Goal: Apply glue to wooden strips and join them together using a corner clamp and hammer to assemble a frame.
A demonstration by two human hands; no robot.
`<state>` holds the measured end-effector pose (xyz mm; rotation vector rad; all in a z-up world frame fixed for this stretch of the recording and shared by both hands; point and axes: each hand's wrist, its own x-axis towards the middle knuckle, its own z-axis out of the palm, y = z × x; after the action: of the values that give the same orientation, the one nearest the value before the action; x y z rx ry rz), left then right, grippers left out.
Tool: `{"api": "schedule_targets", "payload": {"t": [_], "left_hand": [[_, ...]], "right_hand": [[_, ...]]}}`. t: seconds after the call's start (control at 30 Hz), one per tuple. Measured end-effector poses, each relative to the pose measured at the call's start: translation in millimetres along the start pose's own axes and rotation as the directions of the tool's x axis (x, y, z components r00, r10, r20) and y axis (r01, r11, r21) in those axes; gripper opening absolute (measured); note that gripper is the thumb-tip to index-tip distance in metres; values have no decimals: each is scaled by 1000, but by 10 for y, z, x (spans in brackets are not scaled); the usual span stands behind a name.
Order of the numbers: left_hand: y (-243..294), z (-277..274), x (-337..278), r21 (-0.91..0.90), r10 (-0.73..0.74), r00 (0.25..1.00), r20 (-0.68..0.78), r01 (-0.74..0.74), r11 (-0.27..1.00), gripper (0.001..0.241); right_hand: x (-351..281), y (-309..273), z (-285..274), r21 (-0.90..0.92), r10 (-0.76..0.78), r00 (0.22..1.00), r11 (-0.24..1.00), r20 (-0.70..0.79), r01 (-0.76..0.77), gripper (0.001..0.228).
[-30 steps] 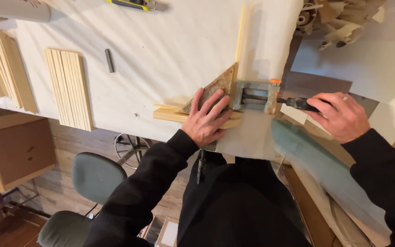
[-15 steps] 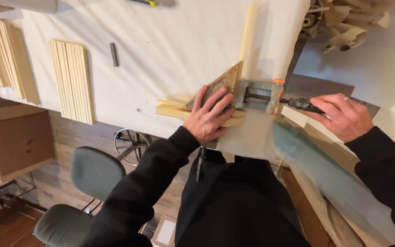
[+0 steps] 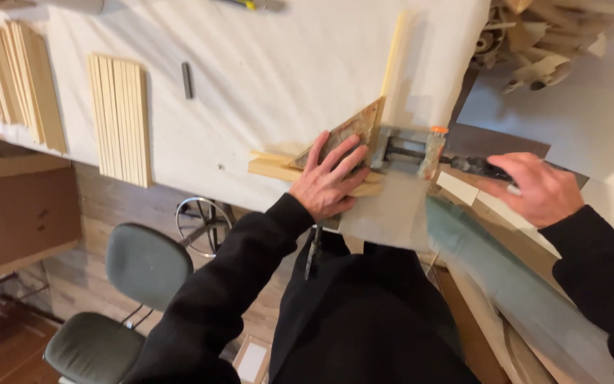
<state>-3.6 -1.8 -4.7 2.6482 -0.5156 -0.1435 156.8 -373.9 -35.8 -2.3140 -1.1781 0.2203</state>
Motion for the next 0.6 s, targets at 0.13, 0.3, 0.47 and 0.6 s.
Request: {"api": "schedule_targets", "payload": {"t": [0.13,0.3,0.47,0.6], "left_hand": [[7,-25,16,43,-5,1000,11,4,999,63],[21,2,7,39,-5,1000,1,5,999,66],[40,-24,8,44,-1,1000,15,0,999,66],[39,-15,24,52,-16,1000,25,15,999,66]], "right_hand": [[-64,193,128,23,-89,994,996,-60,90,36],[-182,336,295,368,267,935,866,235,-340,30],[-541,1023,758,471,384,618,414,686,-779,46],[-140,458,315,298,158,886,903,435,-308,26]]}}
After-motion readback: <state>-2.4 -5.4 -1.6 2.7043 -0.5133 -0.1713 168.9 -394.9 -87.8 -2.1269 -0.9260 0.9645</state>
